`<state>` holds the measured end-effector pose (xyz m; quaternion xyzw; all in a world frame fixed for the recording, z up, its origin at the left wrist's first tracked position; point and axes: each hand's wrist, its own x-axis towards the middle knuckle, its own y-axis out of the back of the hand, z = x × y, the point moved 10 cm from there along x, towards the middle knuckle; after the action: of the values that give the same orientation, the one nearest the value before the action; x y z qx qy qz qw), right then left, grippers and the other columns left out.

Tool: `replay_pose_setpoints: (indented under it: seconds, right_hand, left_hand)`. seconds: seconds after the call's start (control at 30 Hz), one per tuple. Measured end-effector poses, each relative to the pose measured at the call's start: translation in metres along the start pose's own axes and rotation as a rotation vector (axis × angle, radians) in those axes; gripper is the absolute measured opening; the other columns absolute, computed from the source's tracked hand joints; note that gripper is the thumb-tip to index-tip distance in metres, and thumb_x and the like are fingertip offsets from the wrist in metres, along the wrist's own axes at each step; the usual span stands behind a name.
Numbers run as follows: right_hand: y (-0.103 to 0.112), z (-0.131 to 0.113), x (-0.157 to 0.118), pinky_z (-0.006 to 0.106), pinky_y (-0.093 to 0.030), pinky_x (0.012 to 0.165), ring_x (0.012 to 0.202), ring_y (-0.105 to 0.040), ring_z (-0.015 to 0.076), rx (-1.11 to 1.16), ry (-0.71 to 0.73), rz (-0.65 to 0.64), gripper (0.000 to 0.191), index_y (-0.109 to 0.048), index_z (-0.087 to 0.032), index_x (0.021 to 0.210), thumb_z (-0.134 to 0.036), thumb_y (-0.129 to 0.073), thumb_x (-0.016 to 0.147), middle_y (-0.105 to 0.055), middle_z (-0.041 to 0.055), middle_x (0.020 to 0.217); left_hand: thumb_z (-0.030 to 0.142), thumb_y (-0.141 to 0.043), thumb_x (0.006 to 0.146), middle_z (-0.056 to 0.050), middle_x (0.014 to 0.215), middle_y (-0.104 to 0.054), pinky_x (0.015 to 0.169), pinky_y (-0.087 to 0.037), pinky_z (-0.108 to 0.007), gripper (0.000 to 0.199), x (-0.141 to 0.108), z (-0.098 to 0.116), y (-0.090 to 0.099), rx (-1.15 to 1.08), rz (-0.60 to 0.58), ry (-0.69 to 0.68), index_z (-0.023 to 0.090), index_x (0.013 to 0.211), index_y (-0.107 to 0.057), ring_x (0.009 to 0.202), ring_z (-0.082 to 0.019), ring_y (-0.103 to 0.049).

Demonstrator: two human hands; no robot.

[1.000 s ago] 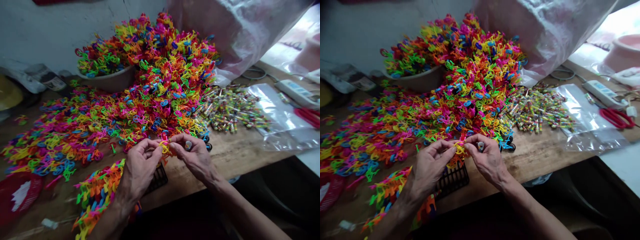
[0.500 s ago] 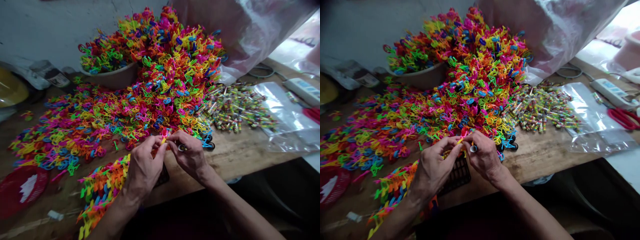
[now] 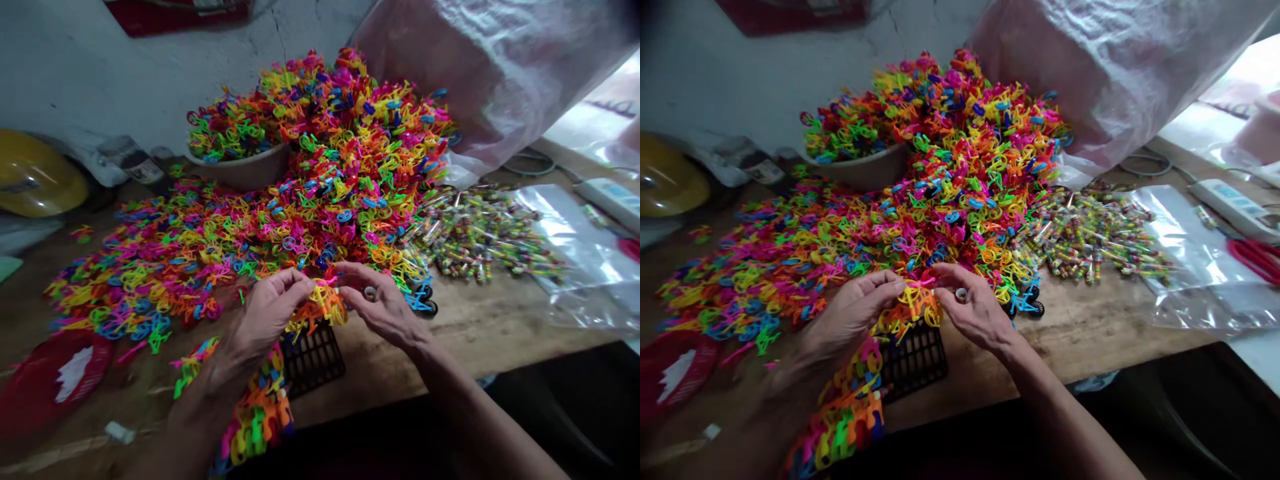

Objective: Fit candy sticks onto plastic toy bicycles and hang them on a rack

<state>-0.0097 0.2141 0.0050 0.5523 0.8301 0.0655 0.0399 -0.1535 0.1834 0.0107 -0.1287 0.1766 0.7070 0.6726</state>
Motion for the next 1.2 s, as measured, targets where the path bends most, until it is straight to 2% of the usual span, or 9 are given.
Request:
replay_pose_setpoints:
  seconds: [0.13,0.3,0.4,0.5,0.67,0.77,0.93,1.07,1.2]
  right_hand:
    - [-0.005,0.003,0.003,0.023,-0.047,0.065,0.074,-0.06,0.0124,0.058,-0.101,-0.03,0.029,-0.065,-0.017,0.107,-0.034,-0.058,0.083,-0.067,0.0031,0.082]
    - [0.009,-0.004,0.006,0.024,-0.049,0.064,0.074,-0.062,0.0141,0.014,-0.033,0.198,0.026,-0.065,-0.017,0.101,-0.029,-0.062,0.078,-0.068,0.0042,0.087]
    - [0.017,0.004,0.004,0.027,-0.051,0.07,0.079,-0.063,0.0155,-0.005,-0.057,0.295,0.028,-0.064,-0.017,0.102,-0.031,-0.06,0.079,-0.069,0.0053,0.093]
    - [0.015,0.021,-0.001,0.029,-0.052,0.068,0.078,-0.063,0.0171,-0.006,-0.12,0.263,0.035,-0.063,-0.016,0.107,-0.036,-0.061,0.077,-0.068,0.007,0.095]
    - [0.002,0.034,-0.011,0.028,-0.05,0.069,0.077,-0.062,0.0158,-0.04,-0.128,0.159,0.031,-0.063,-0.019,0.105,-0.036,-0.061,0.08,-0.068,0.0049,0.09]
    - [0.003,0.035,-0.013,0.026,-0.05,0.066,0.076,-0.062,0.0153,-0.04,-0.111,0.194,0.031,-0.062,-0.019,0.106,-0.036,-0.06,0.08,-0.067,0.0043,0.087]
    - [-0.014,0.037,-0.013,0.027,-0.051,0.073,0.081,-0.064,0.0152,-0.125,-0.053,0.112,0.027,-0.062,-0.021,0.108,-0.028,-0.057,0.082,-0.068,0.0041,0.094]
    - [-0.024,0.041,-0.014,0.029,-0.052,0.076,0.083,-0.064,0.0169,-0.288,-0.006,0.129,0.032,-0.059,-0.021,0.115,-0.025,-0.053,0.084,-0.068,0.0051,0.098]
    - [-0.023,0.021,-0.014,0.034,-0.049,0.084,0.095,-0.062,0.0206,-0.528,0.138,0.168,0.034,-0.059,-0.022,0.119,-0.021,-0.049,0.086,-0.06,0.0088,0.115]
  left_hand:
    - [0.037,-0.058,0.081,0.004,0.063,-0.05,0.055,-0.035,-0.017,0.024,-0.002,0.007,0.002,0.139,-0.011,-0.08,0.014,0.076,-0.056,0.058,-0.007,-0.043]
    - [0.04,-0.053,0.086,0.0,0.079,-0.062,0.065,-0.043,-0.022,0.025,-0.004,0.027,-0.001,0.46,0.059,-0.277,0.017,0.082,-0.061,0.073,-0.012,-0.056]
    - [0.039,-0.055,0.084,-0.002,0.074,-0.062,0.059,-0.049,-0.024,0.024,0.005,0.015,0.008,0.224,0.072,-0.114,0.015,0.081,-0.055,0.067,-0.015,-0.062]
    - [0.031,-0.058,0.083,-0.001,0.07,-0.062,0.049,-0.051,-0.023,0.018,0.011,0.001,0.022,-0.011,0.113,0.057,0.016,0.084,-0.049,0.057,-0.014,-0.063]
    - [0.024,-0.064,0.079,0.004,0.06,-0.054,0.039,-0.043,-0.013,0.016,0.013,-0.001,0.039,-0.104,0.158,0.077,0.015,0.077,-0.051,0.049,-0.008,-0.056]
    - [0.021,-0.061,0.081,0.002,0.065,-0.056,0.04,-0.044,-0.014,0.012,0.013,-0.003,0.04,-0.131,0.145,0.096,0.014,0.077,-0.052,0.051,-0.008,-0.057]
    - [0.025,-0.057,0.085,0.002,0.066,-0.057,0.041,-0.043,-0.013,0.012,0.011,-0.003,0.035,-0.164,0.108,0.091,0.015,0.08,-0.051,0.048,-0.006,-0.055]
    - [0.023,-0.055,0.086,0.001,0.069,-0.059,0.043,-0.044,-0.013,0.01,0.009,-0.004,0.034,-0.161,0.105,0.108,0.015,0.081,-0.052,0.049,-0.006,-0.056]
    - [0.015,-0.056,0.084,-0.001,0.073,-0.061,0.05,-0.05,-0.017,0.005,0.007,-0.003,0.034,-0.195,0.097,0.106,0.015,0.086,-0.051,0.055,-0.008,-0.06]
